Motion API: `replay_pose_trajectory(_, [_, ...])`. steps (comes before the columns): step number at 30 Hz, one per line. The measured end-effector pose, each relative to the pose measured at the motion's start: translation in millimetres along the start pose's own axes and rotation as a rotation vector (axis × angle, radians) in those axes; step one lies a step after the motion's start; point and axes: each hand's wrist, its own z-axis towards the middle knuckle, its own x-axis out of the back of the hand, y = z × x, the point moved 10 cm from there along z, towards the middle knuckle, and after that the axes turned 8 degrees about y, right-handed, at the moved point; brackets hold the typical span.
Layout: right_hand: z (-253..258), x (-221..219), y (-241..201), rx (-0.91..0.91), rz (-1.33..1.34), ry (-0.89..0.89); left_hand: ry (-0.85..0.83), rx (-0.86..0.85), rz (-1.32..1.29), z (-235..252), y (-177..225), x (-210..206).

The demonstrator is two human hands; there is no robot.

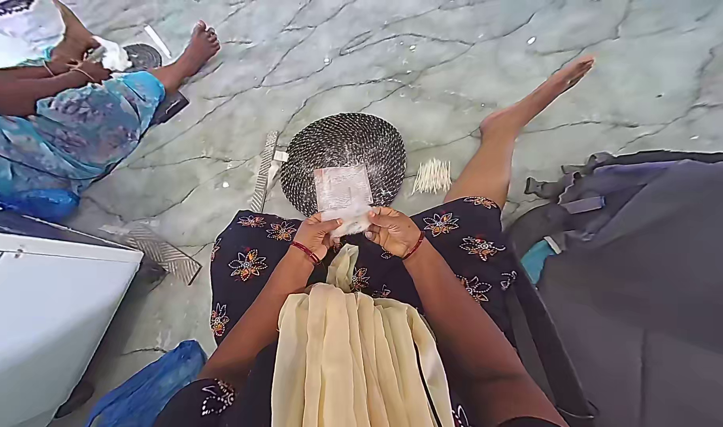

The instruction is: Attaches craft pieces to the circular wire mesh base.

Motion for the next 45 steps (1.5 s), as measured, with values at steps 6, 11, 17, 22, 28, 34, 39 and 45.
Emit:
replay_pose_trajectory(6, [-0.9, -1.5, -3.8, -0.005, 0.081, -0.084, -0.002, -0.05, 0.004, 10.0, 11.1, 14.8])
replay_pose_trajectory(11, [-5.4, -4.1, -14.1, 0.068, 0.111, -0.18, 0.124, -0.194, 0.057, 9.1, 40.2, 41.0])
replay_pose_trajectory(17, [0.3, 14.5, -19.8, 0.086, 0.097, -0.024, 0.551, -0.604, 0.196, 14.0, 120.8, 170.8])
replay_pose_trajectory(22, [6.4, 25.1, -21.7, 0.093, 0.053, 0.136, 0.924, -0.47, 1.006, -16.2, 142.7, 252.3])
replay_pose_trajectory(28, [3.9, 25.5, -23.9, 0.096, -0.048, 0.238, 0.801, -0.121, 1.036, -5.7, 94.6, 283.7])
replay_pose_trajectory(34, [5.0, 21.0, -27.6, 0.201, -0.222, 0.232, 0.522, -0.695, 0.933, -22.3, 135.6, 151.6])
replay_pose_trajectory(39, [0.7, 16.1, -32.7, 0.305, -0.342, 0.227, -0.138, -0.563, 0.529, -26.6, 60.3, -0.8])
replay_pose_trajectory(45, [-2.5, 11.3, -29.7, 0.347, -0.443, 0.176, -0.186, -0.271, 0.263, -15.8, 3.3, -38.1])
